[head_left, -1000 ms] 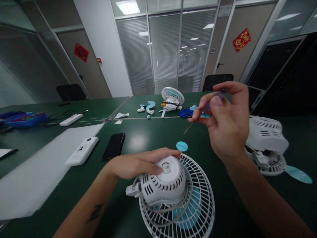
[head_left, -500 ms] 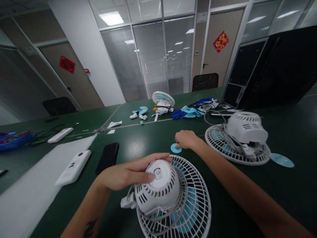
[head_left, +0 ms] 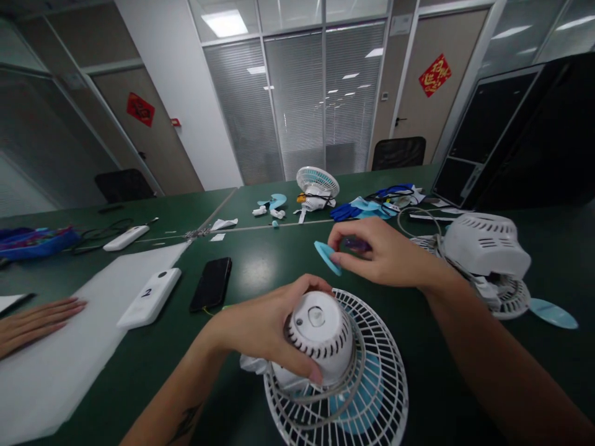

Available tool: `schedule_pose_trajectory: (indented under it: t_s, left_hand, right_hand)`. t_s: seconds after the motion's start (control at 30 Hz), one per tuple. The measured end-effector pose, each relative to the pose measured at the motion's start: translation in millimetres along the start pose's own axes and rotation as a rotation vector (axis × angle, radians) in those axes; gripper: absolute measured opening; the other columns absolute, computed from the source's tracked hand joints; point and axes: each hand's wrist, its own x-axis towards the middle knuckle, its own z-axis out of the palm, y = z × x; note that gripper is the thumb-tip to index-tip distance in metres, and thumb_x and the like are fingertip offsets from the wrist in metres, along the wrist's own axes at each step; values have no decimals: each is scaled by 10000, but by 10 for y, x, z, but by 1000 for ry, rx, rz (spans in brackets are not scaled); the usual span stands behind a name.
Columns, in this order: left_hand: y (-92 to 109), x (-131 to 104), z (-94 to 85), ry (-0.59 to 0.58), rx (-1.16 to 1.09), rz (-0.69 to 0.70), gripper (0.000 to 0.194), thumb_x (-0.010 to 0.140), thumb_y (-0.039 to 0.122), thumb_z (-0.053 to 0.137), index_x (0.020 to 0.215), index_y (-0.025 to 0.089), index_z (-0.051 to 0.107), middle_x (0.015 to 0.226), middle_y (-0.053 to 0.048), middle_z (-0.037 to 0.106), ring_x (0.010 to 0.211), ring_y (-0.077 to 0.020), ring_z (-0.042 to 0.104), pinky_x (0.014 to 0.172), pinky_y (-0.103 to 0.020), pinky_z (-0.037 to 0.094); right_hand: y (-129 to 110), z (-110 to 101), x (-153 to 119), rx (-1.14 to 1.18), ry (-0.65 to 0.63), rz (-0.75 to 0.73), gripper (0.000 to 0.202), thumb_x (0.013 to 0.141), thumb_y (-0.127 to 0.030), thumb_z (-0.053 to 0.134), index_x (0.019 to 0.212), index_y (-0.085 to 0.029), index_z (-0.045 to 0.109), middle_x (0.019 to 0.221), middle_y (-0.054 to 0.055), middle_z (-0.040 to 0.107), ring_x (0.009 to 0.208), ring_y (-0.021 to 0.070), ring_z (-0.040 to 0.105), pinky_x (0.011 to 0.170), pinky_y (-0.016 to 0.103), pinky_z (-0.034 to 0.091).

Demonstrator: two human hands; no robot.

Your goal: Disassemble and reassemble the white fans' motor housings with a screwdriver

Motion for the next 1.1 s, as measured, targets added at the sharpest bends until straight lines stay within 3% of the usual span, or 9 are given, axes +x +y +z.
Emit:
schedule_pose_trajectory:
  t_s: [0.1, 0.23, 0.6, 0.9, 1.1]
  left_hand:
    - [-6, 0, -18, -6, 38, 61, 768, 625, 445, 865, 1256, 202, 501, 1249, -79, 566, 1163, -285, 529, 1031, -429, 413]
    - [-14, 13, -39, 19, 35, 96, 778, 610, 491, 865, 1262, 211, 548, 1286, -75, 570, 1198, -293, 515, 1071, -444, 378]
    - [-37, 16, -60, 54, 11, 120, 781, 575, 460, 892, 1247, 215, 577, 1295, -70, 606, 1166, -276, 556, 1035, -417, 407]
    - [-18, 30, -63, 36, -7, 130, 755, 570, 446, 898, 1214, 194, 593, 1241, -74, 628, 1132, -279, 569, 1015, -417, 414]
    - [-8, 24, -74, 49, 8, 163, 762, 581, 389, 906, 1246, 220, 574, 1301, -52, 611, 1186, -259, 559, 1032, -366, 401]
  right_hand:
    - [-292, -53, -139, 183, -40, -204, 93, 869, -190, 607, 913, -152, 679, 818, 1, 665, 708, 105, 567, 646, 217, 414]
    - [-463, 41, -192, 75, -160, -179, 192, 848, -113, 605, 974, -193, 726, 887, 22, 666, 775, 135, 580, 681, 253, 407]
    - [-492, 84, -209, -37, -204, -81, 162, 847, -147, 582, 914, -199, 720, 910, 29, 642, 782, 163, 577, 668, 286, 403]
    - [-443, 88, -195, 22, -134, -114, 197, 874, -148, 567, 995, -223, 702, 943, 11, 638, 796, 142, 567, 682, 276, 392]
    - [-443, 153, -150, 7, -173, -109, 172, 883, -167, 574, 969, -214, 715, 944, 13, 648, 787, 144, 574, 684, 279, 389]
